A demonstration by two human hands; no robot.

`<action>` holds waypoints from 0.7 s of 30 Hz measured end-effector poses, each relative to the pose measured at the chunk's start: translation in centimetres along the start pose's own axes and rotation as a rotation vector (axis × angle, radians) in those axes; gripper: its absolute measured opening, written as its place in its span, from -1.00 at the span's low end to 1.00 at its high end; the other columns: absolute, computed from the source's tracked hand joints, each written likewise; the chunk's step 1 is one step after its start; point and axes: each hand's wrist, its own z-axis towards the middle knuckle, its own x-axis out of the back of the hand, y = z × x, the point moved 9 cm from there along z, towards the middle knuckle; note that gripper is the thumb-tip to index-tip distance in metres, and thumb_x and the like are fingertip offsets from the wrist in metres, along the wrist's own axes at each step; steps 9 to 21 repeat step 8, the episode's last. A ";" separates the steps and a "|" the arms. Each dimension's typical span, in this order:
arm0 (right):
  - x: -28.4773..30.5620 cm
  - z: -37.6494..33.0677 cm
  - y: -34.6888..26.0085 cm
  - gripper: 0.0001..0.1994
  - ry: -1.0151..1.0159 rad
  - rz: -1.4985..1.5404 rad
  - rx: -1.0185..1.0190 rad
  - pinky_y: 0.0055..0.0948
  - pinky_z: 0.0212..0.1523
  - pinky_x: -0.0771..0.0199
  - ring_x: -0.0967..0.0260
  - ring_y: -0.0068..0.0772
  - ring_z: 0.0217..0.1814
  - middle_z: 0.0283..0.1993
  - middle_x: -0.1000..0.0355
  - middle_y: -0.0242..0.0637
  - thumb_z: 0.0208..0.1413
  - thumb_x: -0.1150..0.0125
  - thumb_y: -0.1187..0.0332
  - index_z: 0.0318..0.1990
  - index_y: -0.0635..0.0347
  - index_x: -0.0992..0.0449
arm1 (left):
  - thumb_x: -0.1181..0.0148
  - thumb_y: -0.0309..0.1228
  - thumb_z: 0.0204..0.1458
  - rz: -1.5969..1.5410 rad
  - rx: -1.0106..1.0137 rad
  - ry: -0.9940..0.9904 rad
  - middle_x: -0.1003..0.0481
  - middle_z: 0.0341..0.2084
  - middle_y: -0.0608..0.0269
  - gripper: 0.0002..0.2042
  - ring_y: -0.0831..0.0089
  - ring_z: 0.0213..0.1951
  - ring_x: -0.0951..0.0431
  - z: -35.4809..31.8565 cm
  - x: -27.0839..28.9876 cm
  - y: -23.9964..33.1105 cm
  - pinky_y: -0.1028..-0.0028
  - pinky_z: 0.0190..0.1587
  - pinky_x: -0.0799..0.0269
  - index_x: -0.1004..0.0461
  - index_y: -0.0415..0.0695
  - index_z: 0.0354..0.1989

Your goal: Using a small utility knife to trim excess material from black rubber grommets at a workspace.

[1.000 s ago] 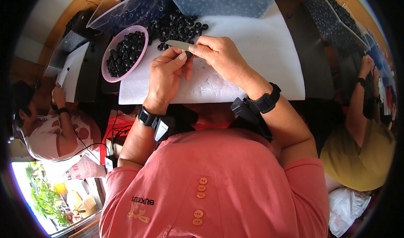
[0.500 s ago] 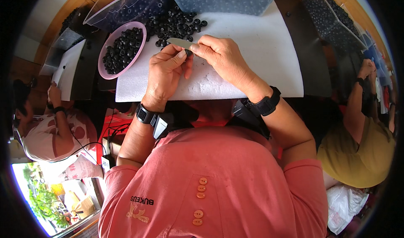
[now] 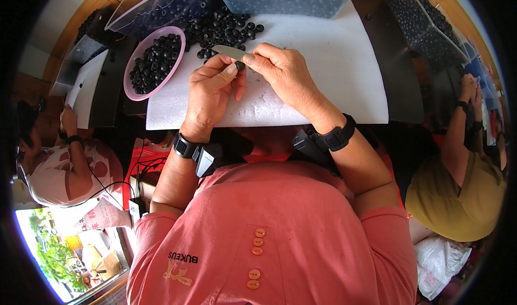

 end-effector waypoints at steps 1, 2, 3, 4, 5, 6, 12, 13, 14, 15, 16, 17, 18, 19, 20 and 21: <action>0.0 0.0 0.0 -0.69 0.003 0.001 0.003 -0.44 -0.51 -0.16 -0.12 -0.62 -0.55 -0.64 -0.24 -0.42 0.29 -0.21 0.17 -0.31 0.29 -0.57 | -0.09 -0.53 0.28 -0.001 0.001 0.000 -0.55 -0.33 0.14 -0.90 0.47 -0.42 -0.51 0.0 0.0 0.0 0.50 -0.45 -0.39 -0.48 -0.30 -0.14; 0.0 -0.1 0.1 -0.69 0.002 -0.004 0.009 -0.44 -0.51 -0.16 -0.11 -0.62 -0.55 -0.64 -0.24 -0.42 0.29 -0.21 0.17 -0.31 0.29 -0.56 | -0.09 -0.54 0.28 -0.003 0.002 0.000 -0.55 -0.34 0.18 -0.89 0.51 -0.43 -0.50 0.0 -0.1 0.0 0.53 -0.46 -0.40 -0.49 -0.31 -0.14; 0.0 -0.1 0.1 -0.69 0.001 -0.009 0.014 -0.44 -0.52 -0.16 -0.11 -0.62 -0.56 -0.64 -0.23 -0.42 0.29 -0.21 0.17 -0.32 0.28 -0.56 | -0.08 -0.55 0.28 -0.004 0.004 0.000 -0.55 -0.35 0.21 -0.88 0.55 -0.43 -0.49 0.0 -0.2 0.0 0.56 -0.47 -0.40 -0.51 -0.32 -0.13; 0.0 -0.1 0.2 -0.69 -0.001 -0.014 0.020 -0.44 -0.52 -0.16 -0.10 -0.62 -0.56 -0.65 -0.22 -0.42 0.30 -0.21 0.17 -0.32 0.28 -0.56 | -0.08 -0.55 0.28 -0.002 0.006 0.001 -0.55 -0.35 0.21 -0.88 0.55 -0.44 -0.49 0.0 -0.2 0.0 0.56 -0.47 -0.40 -0.51 -0.32 -0.13; 0.0 -0.1 0.2 -0.69 -0.001 -0.017 0.019 -0.44 -0.52 -0.16 -0.10 -0.62 -0.56 -0.65 -0.22 -0.42 0.30 -0.21 0.17 -0.32 0.28 -0.55 | -0.08 -0.55 0.28 0.001 0.009 0.002 -0.55 -0.35 0.21 -0.88 0.55 -0.44 -0.49 0.0 -0.2 0.0 0.55 -0.47 -0.40 -0.51 -0.32 -0.13; 0.0 -0.1 0.2 -0.69 0.000 -0.019 0.019 -0.43 -0.52 -0.16 -0.09 -0.62 -0.56 -0.65 -0.21 -0.42 0.30 -0.21 0.17 -0.32 0.28 -0.55 | -0.08 -0.54 0.28 0.004 0.012 0.003 -0.55 -0.36 0.21 -0.88 0.54 -0.44 -0.49 0.0 -0.2 0.0 0.55 -0.47 -0.40 -0.51 -0.32 -0.13; 0.0 -0.1 0.2 -0.69 0.004 -0.014 0.025 -0.43 -0.52 -0.15 -0.09 -0.62 -0.56 -0.65 -0.20 -0.42 0.30 -0.20 0.17 -0.32 0.28 -0.55 | -0.09 -0.54 0.28 0.007 0.014 0.003 -0.54 -0.37 0.21 -0.88 0.54 -0.45 -0.49 0.0 -0.1 -0.1 0.55 -0.47 -0.40 -0.51 -0.32 -0.13; 0.0 -0.1 0.2 -0.69 0.004 -0.014 0.025 -0.43 -0.52 -0.15 -0.09 -0.62 -0.56 -0.65 -0.20 -0.42 0.30 -0.20 0.17 -0.32 0.28 -0.55 | -0.09 -0.54 0.28 0.007 0.014 0.003 -0.54 -0.37 0.21 -0.88 0.54 -0.45 -0.49 0.0 -0.1 -0.1 0.55 -0.47 -0.40 -0.51 -0.32 -0.13; 0.0 -0.1 0.2 -0.69 0.004 -0.014 0.025 -0.43 -0.52 -0.15 -0.09 -0.62 -0.56 -0.65 -0.20 -0.42 0.30 -0.20 0.17 -0.32 0.28 -0.55 | -0.09 -0.54 0.28 0.007 0.014 0.003 -0.54 -0.37 0.21 -0.88 0.54 -0.45 -0.49 0.0 -0.1 -0.1 0.55 -0.47 -0.40 -0.51 -0.32 -0.13; 0.0 -0.1 0.2 -0.69 0.004 -0.014 0.025 -0.43 -0.52 -0.15 -0.09 -0.62 -0.56 -0.65 -0.20 -0.42 0.30 -0.20 0.17 -0.32 0.28 -0.55 | -0.09 -0.54 0.28 0.007 0.014 0.003 -0.54 -0.37 0.21 -0.88 0.54 -0.45 -0.49 0.0 -0.1 -0.1 0.55 -0.47 -0.40 -0.51 -0.32 -0.13; 0.0 -0.1 0.2 -0.69 0.004 -0.014 0.025 -0.43 -0.52 -0.15 -0.09 -0.62 -0.56 -0.65 -0.20 -0.42 0.30 -0.20 0.17 -0.32 0.28 -0.55 | -0.09 -0.54 0.28 0.007 0.014 0.003 -0.54 -0.37 0.21 -0.88 0.54 -0.45 -0.49 0.0 -0.1 -0.1 0.55 -0.47 -0.40 -0.51 -0.32 -0.13; 0.0 -0.1 0.2 -0.69 0.004 -0.014 0.025 -0.43 -0.52 -0.15 -0.09 -0.62 -0.56 -0.65 -0.20 -0.42 0.30 -0.20 0.17 -0.32 0.28 -0.55 | -0.09 -0.54 0.28 0.007 0.014 0.003 -0.54 -0.37 0.21 -0.88 0.54 -0.45 -0.49 0.0 -0.1 -0.1 0.55 -0.47 -0.40 -0.51 -0.32 -0.13; 0.0 -0.1 0.2 -0.69 0.004 -0.014 0.025 -0.43 -0.52 -0.15 -0.09 -0.62 -0.56 -0.65 -0.20 -0.42 0.30 -0.20 0.17 -0.32 0.28 -0.55 | -0.09 -0.54 0.28 0.007 0.014 0.003 -0.54 -0.37 0.21 -0.88 0.54 -0.45 -0.49 0.0 -0.1 -0.1 0.55 -0.47 -0.40 -0.51 -0.32 -0.13; 0.0 -0.1 0.2 -0.69 0.004 -0.014 0.025 -0.43 -0.52 -0.15 -0.09 -0.62 -0.56 -0.65 -0.20 -0.42 0.30 -0.20 0.17 -0.32 0.28 -0.55 | -0.09 -0.54 0.28 0.007 0.014 0.003 -0.54 -0.37 0.21 -0.88 0.54 -0.45 -0.49 0.0 -0.1 -0.1 0.55 -0.47 -0.40 -0.51 -0.32 -0.13; 0.0 -0.1 0.2 -0.69 0.004 -0.014 0.025 -0.43 -0.52 -0.15 -0.09 -0.62 -0.56 -0.65 -0.20 -0.42 0.30 -0.20 0.17 -0.32 0.28 -0.55 | -0.09 -0.54 0.28 0.007 0.014 0.003 -0.54 -0.37 0.21 -0.88 0.54 -0.45 -0.49 0.0 -0.1 -0.1 0.55 -0.47 -0.40 -0.51 -0.32 -0.13; 0.0 -0.1 0.2 -0.69 0.004 -0.014 0.025 -0.43 -0.52 -0.15 -0.09 -0.62 -0.56 -0.65 -0.20 -0.42 0.30 -0.20 0.17 -0.32 0.28 -0.55 | -0.09 -0.54 0.28 0.007 0.014 0.003 -0.54 -0.37 0.21 -0.88 0.54 -0.45 -0.49 0.0 -0.1 -0.1 0.55 -0.47 -0.40 -0.51 -0.32 -0.13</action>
